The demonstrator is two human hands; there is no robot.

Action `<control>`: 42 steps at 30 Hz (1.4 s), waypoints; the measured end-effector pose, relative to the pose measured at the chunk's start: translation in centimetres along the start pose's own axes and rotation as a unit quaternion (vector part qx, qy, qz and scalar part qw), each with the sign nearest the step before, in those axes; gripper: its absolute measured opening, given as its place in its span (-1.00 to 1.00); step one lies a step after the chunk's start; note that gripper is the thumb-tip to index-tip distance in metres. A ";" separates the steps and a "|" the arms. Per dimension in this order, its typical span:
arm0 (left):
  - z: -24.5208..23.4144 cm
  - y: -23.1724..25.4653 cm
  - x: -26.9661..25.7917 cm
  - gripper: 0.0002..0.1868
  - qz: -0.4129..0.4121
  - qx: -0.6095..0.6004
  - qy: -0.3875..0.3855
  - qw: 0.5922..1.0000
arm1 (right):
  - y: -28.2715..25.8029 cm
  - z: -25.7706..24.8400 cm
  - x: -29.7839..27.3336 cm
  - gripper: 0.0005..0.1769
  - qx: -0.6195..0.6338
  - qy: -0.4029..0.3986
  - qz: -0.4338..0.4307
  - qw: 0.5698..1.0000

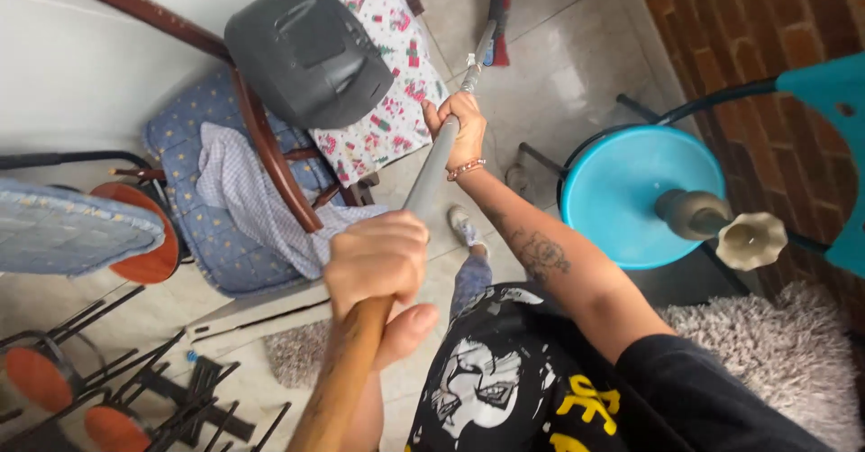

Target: The person tidies a room by moving decorative objects, rearranging cushions on chairs, wiping a table, and sweeping the floor.

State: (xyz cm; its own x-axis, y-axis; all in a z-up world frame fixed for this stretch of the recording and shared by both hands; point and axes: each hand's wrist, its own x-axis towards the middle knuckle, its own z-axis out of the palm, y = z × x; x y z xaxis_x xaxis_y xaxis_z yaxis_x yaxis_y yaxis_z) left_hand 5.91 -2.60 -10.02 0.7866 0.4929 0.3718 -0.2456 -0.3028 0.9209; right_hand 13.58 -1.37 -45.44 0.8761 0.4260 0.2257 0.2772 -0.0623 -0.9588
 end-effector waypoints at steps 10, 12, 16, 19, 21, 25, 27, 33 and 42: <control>0.3 5.7 -7.1 -0.46 -0.071 -0.037 -0.077 0.994 | -3.3 -3.9 -14.7 -0.45 -0.024 -0.009 0.112 0.993; -0.1 7.0 -9.4 -0.46 -0.093 -0.027 -0.089 0.991 | -4.4 -4.4 -18.5 -0.46 -0.018 -0.006 0.133 0.991; -0.4 12.6 -11.6 -0.49 -0.109 -0.027 -0.057 0.992 | -8.9 -5.9 -23.2 -0.47 0.004 -0.038 0.142 0.989; -1.0 14.8 -11.4 -0.46 -0.071 -0.030 -0.020 0.997 | -11.8 -7.2 -21.6 -0.48 -0.002 -0.043 0.117 0.992; -1.5 15.1 -12.0 -0.45 -0.030 -0.035 -0.023 0.999 | -12.9 -7.6 -20.4 -0.48 -0.008 -0.039 0.108 0.993; -0.4 13.4 -12.5 -0.46 0.032 -0.020 -0.013 0.999 | -10.8 -6.0 -13.9 -0.48 0.024 0.010 0.017 1.000; 0.7 10.4 -12.0 -0.46 0.059 -0.014 -0.013 0.998 | -8.9 -4.8 -10.5 -0.46 0.031 0.020 -0.005 0.999; 2.1 -2.4 -11.1 -0.46 0.134 0.005 -0.044 0.990 | 3.0 -0.7 -7.1 -0.66 0.028 -0.159 -0.005 0.987; 1.1 3.5 -6.9 -0.54 0.088 -0.002 0.075 0.993 | -1.0 -4.2 -4.3 -0.66 0.006 -0.266 -0.004 0.964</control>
State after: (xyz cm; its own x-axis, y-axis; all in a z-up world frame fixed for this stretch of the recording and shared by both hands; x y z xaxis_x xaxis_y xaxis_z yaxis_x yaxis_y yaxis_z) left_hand 0.23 -8.01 -9.51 0.6381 0.5482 0.5406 -0.3741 -0.3929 0.8400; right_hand 11.19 -6.91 -44.69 0.5466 0.8294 0.1150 0.2748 -0.0480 -0.9603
